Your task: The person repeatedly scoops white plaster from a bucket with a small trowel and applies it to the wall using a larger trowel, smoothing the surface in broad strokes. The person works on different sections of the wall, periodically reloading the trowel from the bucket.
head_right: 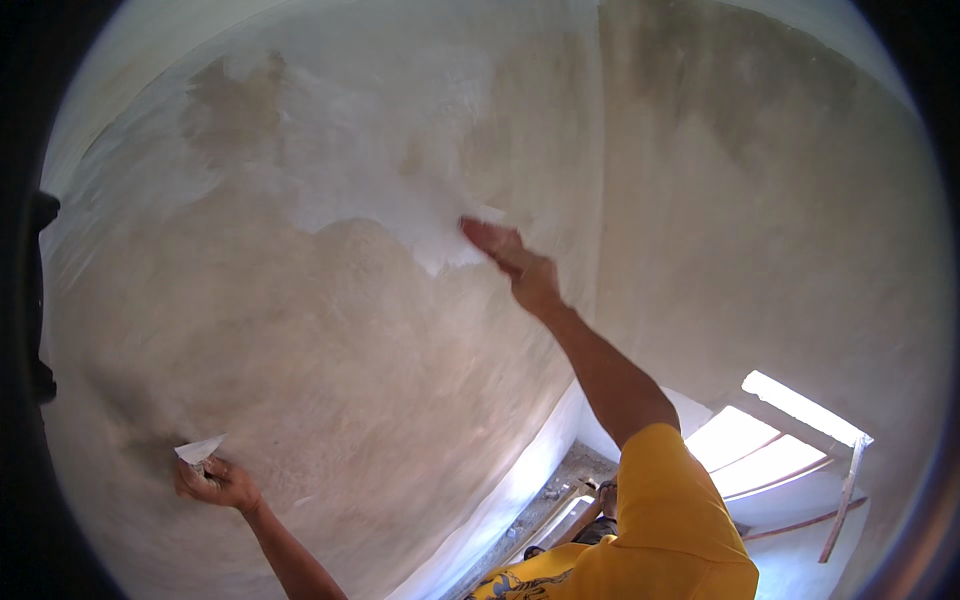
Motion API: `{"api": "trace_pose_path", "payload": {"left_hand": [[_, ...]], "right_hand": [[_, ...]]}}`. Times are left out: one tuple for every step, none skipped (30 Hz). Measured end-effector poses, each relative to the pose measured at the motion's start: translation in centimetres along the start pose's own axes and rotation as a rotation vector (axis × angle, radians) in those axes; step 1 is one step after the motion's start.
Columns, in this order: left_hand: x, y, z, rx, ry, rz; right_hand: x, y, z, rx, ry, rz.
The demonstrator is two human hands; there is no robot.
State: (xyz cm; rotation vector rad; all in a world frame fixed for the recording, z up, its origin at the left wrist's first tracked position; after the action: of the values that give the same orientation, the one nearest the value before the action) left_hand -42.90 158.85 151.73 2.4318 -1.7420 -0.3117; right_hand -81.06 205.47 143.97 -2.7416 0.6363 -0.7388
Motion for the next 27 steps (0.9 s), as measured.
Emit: {"api": "trace_pose_path", "payload": {"left_hand": [[1.2, -0.1, -0.4, 0.02, -0.058, -0.019], [1.2, -0.3, -0.3, 0.003, 0.01, -0.049], [2.0, -0.3, -0.5, 0.011, -0.001, -0.065], [1.8, -0.6, -0.1, -0.016, 0.059, -0.061], [2.7, -0.4, 0.2, 0.011, -0.012, -0.081], [2.9, -0.4, 0.6, 0.01, -0.014, -0.077], [3.5, -0.4, 0.8, 0.023, -0.07, -0.062], [3.2, -0.5, 1.3, 0.006, -0.006, -0.081], [3.3, -0.4, 1.5, 0.006, 0.009, -0.091], [4.0, -0.3, 1.6, 0.012, -0.035, -0.082], [3.8, -0.2, 1.8, 0.007, 0.019, -0.105], [4.3, -0.2, 2.0, 0.009, 0.007, -0.106], [4.5, -0.2, 2.1, 0.007, 0.01, -0.086], [4.8, -0.2, 2.3, 0.003, 0.005, -0.114], [4.9, -0.2, 2.5, -0.008, 0.013, -0.116], [4.9, -0.3, 2.6, -0.013, 0.027, -0.109], [5.1, -0.2, 2.7, 0.012, 0.012, -0.079], [5.2, -0.1, 2.7, 0.035, 0.008, -0.033], [5.7, 0.1, 2.6, 0.083, -0.044, 0.048], [5.1, -0.2, 2.6, 0.032, 0.017, -0.031], [5.0, -0.4, 2.6, 0.007, 0.034, -0.073], [4.9, -0.5, 2.5, -0.016, 0.034, -0.096], [4.9, -0.5, 2.5, -0.007, 0.037, -0.098], [5.0, -0.4, 2.4, 0.004, 0.023, -0.087], [5.3, -0.4, 2.4, 0.016, -0.001, -0.063], [5.4, -0.5, 2.6, 0.008, 0.007, -0.07], [5.5, -0.6, 2.7, 0.002, 0.009, -0.058]], "right_hand": [[1.2, 1.3, 2.3, 0.055, -0.05, -0.039], [0.9, 2.5, 4.9, 0.121, 0.009, -0.056], [-0.7, 3.8, 6.9, 0.218, 0.153, -0.128], [-3.0, 4.4, 9.2, 0.33, 0.357, -0.167], [-3.3, 3.5, 8.5, 0.195, 0.247, -0.182], [-4.5, 2.7, 8.1, 0.117, 0.26, -0.137], [-6.3, 1.7, 7.1, 0.003, 0.356, -0.163], [-6.0, 1.3, 5.3, -0.093, 0.266, -0.199], [-5.8, 1.1, 3.6, -0.165, 0.239, -0.233], [-5.4, 0.6, 2.5, -0.282, 0.258, -0.246], [-3.9, 2.4, 1.8, -0.152, 0.279, -0.229], [-2.0, 4.0, 2.0, -0.073, 0.324, -0.185], [0.1, 5.0, 2.4, 0.011, 0.344, -0.174], [3.5, 6.2, 2.9, 0.168, 0.211, -0.109], [7.1, 5.9, 2.9, 0.134, 0.026, -0.221], [9.1, 5.7, 3.2, 0.126, 0.006, -0.418], [10.0, 4.7, 2.9, 0.051, 0.03, -0.294], [12.0, 3.3, 2.0, -0.101, -0.082, -0.196], [13.2, 4.2, 1.1, -0.066, -0.076, -0.116], [15.0, 4.9, 0.2, -0.084, -0.137, -0.041], [16.1, 6.1, -0.5, -0.071, -0.154, 0.034], [18.4, 8.8, 0.4, 0.112, -0.233, 0.31], [19.5, 10.3, 2.2, 0.21, -0.268, 0.257], [20.2, 12.8, 4.4, 0.419, -0.294, 0.185], [20.0, 12.2, 5.7, 0.317, -0.291, 0.118], [19.2, 11.7, 7.1, 0.278, -0.301, 0.021], [17.7, 11.5, 8.3, 0.312, -0.271, -0.07]]}}
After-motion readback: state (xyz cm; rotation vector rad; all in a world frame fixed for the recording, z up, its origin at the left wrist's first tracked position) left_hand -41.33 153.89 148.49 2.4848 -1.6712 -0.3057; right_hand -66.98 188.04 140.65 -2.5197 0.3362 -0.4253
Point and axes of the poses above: each hand's wrist, its own z-axis away from the middle knuckle, its own y-axis out of the palm, x = y × z, the point moved 9 cm from there along -z, towards the middle knuckle, and after that the axes turned 14 degrees about -y, right-handed, at the moved point
